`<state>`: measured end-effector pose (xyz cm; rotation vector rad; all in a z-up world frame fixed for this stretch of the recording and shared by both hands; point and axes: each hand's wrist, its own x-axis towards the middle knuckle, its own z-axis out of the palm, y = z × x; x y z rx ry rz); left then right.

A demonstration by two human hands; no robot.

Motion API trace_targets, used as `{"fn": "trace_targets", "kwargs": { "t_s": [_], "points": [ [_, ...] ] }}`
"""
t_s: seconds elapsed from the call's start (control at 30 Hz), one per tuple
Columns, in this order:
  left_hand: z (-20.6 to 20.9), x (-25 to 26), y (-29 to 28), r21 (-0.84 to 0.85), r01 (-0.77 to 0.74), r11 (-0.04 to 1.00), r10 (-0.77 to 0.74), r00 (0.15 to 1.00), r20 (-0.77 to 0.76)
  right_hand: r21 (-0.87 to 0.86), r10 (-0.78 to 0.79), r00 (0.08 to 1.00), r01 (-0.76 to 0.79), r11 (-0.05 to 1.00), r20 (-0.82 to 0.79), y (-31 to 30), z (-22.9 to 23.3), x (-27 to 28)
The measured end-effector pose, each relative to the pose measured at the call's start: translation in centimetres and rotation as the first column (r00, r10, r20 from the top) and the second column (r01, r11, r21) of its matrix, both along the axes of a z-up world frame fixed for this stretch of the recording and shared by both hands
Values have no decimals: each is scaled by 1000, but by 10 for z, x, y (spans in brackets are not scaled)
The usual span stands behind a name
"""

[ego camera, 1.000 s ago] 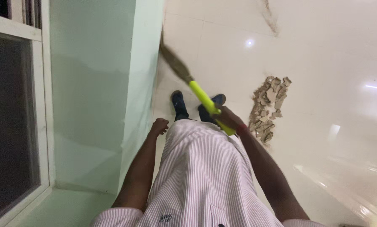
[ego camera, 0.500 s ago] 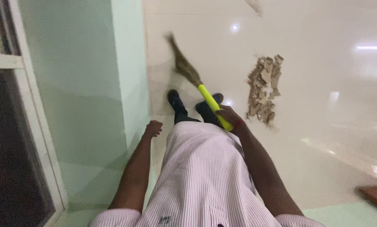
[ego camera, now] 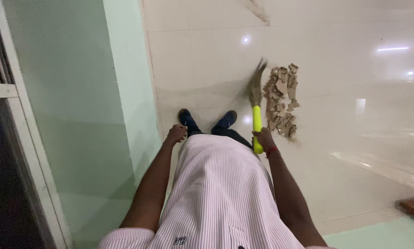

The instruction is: The person sweeps debris across a floor using a broom, moving the debris toward a corner or edge.

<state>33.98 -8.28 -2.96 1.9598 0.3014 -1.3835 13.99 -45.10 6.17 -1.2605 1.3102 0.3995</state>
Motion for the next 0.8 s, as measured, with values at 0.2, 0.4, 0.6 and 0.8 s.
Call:
{"fn": "trace_targets", "kwargs": {
  "t_s": [0.2, 0.4, 0.6, 0.8],
  "points": [
    [-2, -14, 33, 74, 111, 991, -109, 993, -34, -132, 188, 980, -179, 975, 65, 16, 36, 27],
    [14, -28, 74, 163, -8, 987, 31, 991, -133, -22, 332, 935, -332, 943, 126, 55, 100, 119],
    [34, -43, 69, 185, -156, 970, 172, 982, -75, 39, 569, 756, -611, 790, 323, 77, -5, 221],
    [66, -59, 22, 190, -462, 866, 480, 875, -65, 221, 610, 704, -702, 677, 365, 82, -75, 294]
  ]
}}
